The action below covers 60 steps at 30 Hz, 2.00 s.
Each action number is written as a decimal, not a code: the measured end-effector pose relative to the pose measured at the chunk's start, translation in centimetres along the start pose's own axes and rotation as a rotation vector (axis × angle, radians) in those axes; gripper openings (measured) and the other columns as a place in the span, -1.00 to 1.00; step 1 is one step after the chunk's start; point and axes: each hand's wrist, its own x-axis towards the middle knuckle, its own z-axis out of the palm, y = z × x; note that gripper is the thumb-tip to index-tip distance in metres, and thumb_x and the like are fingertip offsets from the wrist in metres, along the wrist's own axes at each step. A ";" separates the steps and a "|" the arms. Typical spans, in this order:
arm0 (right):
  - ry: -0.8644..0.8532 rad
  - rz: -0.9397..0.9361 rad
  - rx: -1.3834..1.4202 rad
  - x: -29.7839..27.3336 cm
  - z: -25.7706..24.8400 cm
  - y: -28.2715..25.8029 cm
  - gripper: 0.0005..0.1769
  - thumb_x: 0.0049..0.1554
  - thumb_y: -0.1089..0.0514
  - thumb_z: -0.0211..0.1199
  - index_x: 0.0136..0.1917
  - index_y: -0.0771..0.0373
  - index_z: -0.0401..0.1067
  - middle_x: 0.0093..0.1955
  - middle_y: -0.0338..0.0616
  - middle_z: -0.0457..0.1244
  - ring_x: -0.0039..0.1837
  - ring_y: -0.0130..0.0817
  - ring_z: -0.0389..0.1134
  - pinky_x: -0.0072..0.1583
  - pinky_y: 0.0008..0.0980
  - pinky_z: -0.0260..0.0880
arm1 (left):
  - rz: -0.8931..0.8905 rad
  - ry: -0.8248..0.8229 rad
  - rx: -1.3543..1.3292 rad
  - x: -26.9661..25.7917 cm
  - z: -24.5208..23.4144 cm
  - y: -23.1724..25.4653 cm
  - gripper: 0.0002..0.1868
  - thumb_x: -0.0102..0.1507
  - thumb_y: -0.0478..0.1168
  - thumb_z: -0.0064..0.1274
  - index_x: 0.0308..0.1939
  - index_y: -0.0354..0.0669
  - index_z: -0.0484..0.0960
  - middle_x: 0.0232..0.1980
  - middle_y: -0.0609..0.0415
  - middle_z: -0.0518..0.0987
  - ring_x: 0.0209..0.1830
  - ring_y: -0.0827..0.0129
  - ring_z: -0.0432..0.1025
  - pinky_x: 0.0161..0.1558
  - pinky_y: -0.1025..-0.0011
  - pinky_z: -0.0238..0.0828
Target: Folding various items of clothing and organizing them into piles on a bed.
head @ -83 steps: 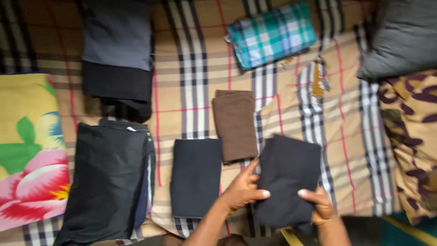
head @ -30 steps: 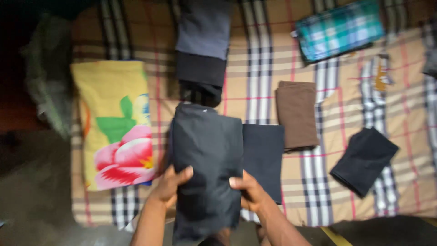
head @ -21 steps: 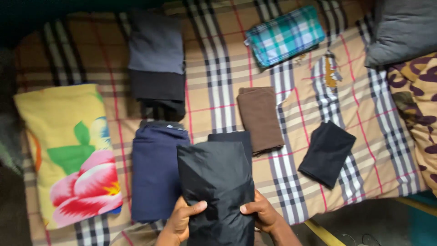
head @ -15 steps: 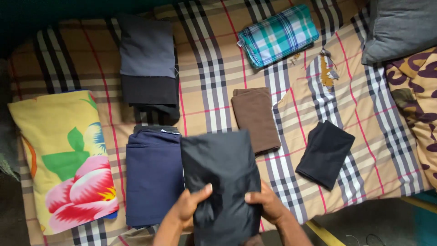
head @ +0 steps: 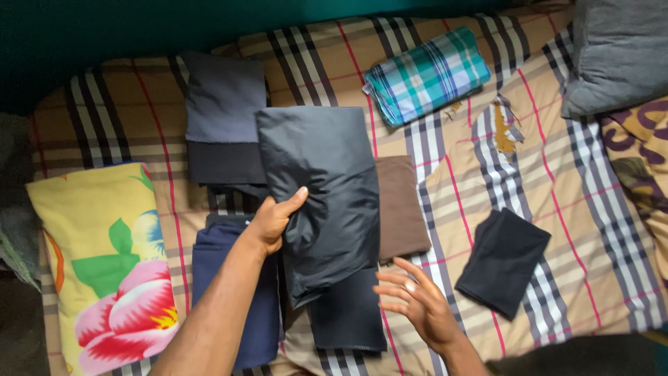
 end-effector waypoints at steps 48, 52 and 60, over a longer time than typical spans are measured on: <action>-0.081 -0.154 0.398 22.5 11.4 -4.1 -0.18 -0.11 0.20 0.18 0.44 0.43 0.29 0.35 0.16 0.30 0.36 0.13 0.32 0.46 0.08 0.23 | 0.259 0.094 0.024 2.9 -23.7 12.6 -0.39 0.13 -0.30 0.26 0.28 -0.28 0.54 0.20 -0.04 0.63 0.22 0.17 0.52 0.32 0.15 0.40; -0.209 -0.204 0.301 29.3 15.5 -4.3 -0.19 -0.10 0.23 0.15 0.44 0.49 0.26 0.36 0.18 0.27 0.37 0.14 0.32 0.48 0.11 0.25 | 0.240 0.331 -0.147 -9.1 -29.3 9.2 -0.35 0.11 -0.31 0.17 0.32 -0.17 0.51 0.22 0.05 0.61 0.23 0.15 0.50 0.32 0.05 0.36; -0.248 0.200 0.114 48.0 10.8 6.5 -0.86 0.09 0.29 0.16 -0.04 0.22 0.39 -0.13 -0.16 0.31 -0.12 -0.23 0.33 0.00 -0.07 0.39 | 0.326 0.422 -0.283 -20.8 -28.0 4.9 -0.14 0.00 -0.35 0.18 0.43 -0.15 0.35 0.25 -0.07 0.54 0.22 -0.03 0.46 0.22 -0.09 0.36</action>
